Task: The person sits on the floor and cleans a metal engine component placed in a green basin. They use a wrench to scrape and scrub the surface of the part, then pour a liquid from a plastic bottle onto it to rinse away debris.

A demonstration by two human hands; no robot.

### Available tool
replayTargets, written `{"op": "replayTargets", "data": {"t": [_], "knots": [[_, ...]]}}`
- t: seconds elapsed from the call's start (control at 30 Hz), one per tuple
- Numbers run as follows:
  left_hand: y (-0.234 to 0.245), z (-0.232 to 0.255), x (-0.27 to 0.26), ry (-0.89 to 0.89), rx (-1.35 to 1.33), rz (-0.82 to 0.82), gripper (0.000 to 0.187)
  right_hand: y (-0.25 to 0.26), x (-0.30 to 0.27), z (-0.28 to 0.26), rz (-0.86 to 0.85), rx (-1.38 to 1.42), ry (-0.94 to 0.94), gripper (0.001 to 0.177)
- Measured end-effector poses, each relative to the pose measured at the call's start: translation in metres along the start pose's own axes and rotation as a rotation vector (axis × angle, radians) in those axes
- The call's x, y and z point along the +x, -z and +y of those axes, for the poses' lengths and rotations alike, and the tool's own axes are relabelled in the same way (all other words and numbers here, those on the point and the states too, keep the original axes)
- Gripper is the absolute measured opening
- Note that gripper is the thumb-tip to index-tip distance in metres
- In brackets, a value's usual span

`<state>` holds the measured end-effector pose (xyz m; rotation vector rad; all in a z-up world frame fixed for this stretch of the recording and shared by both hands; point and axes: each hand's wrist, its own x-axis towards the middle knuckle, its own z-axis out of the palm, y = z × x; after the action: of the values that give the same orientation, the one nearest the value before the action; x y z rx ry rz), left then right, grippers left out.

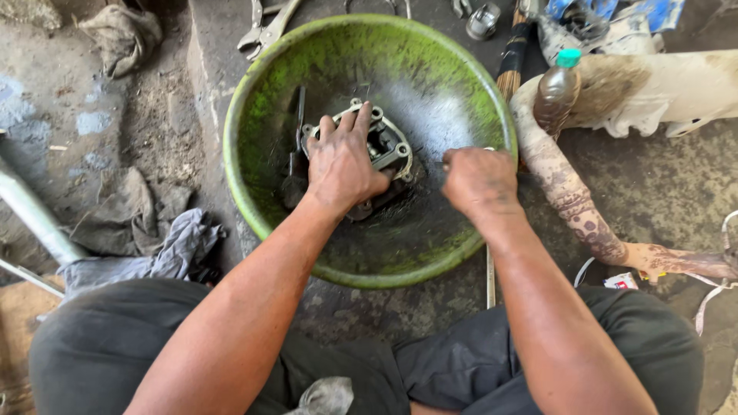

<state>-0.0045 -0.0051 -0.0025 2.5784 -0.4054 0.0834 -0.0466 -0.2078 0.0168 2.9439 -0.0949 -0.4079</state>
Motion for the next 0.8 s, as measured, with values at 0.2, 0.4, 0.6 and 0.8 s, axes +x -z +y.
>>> {"op": "replayTargets", "data": {"t": [0.2,0.4,0.6,0.8], "knots": [[-0.004,-0.001,0.002,0.006,0.007,0.004,0.109,-0.036,0.015,0.001,0.351,-0.104,0.142,0.025],[-0.006,0.001,0.002,0.004,0.046,0.025,0.108,-0.057,0.012,-0.044,0.184,-0.374,0.183,0.026],[-0.001,0.004,0.003,0.038,0.08,-0.04,0.111,-0.042,-0.018,-0.066,-0.119,-0.058,0.392,0.022],[-0.004,0.001,0.0,0.015,0.038,0.013,0.113,0.006,0.0,-0.001,-0.121,0.152,-0.012,0.032]]}}
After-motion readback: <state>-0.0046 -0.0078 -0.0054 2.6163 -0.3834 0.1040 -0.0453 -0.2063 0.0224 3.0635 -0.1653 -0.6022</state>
